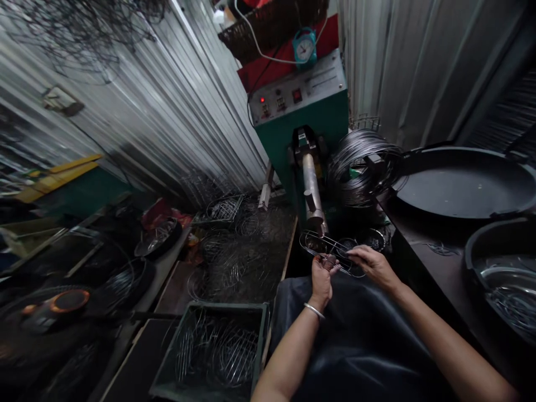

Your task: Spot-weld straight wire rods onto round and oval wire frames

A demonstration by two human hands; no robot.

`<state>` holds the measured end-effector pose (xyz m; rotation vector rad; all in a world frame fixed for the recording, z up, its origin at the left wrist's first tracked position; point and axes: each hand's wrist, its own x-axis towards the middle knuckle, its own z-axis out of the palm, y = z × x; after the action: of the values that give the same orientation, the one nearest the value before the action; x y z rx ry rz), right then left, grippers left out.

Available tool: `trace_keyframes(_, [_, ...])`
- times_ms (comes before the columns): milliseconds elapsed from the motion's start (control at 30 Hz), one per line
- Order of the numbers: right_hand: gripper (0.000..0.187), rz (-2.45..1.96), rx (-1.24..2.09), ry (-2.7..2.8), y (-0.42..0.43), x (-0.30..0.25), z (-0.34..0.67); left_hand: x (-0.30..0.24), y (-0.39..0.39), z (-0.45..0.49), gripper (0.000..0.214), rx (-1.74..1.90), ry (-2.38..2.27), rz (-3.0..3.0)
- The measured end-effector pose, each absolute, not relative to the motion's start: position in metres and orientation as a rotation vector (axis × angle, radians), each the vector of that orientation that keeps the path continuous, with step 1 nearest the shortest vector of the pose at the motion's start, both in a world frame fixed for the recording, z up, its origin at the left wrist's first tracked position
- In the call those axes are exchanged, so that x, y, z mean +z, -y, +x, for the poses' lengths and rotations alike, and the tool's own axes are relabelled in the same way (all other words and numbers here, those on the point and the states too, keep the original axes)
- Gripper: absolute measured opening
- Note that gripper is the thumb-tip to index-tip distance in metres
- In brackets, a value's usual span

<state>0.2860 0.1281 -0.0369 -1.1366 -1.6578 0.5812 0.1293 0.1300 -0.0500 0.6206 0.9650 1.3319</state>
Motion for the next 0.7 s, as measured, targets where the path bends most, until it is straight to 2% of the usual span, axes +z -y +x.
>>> trace_keyframes(433, [0.029,-1.199,0.53,1.72,-0.167,-0.016,0.257,-0.04,-0.157,0.111,0.038,1.296,-0.915,0.475])
trace_keyframes(700, [0.029,-1.233,0.418,1.624,-0.138,-0.022,0.274,-0.042,-0.154,0.108,0.028,1.274,-0.832,0.357])
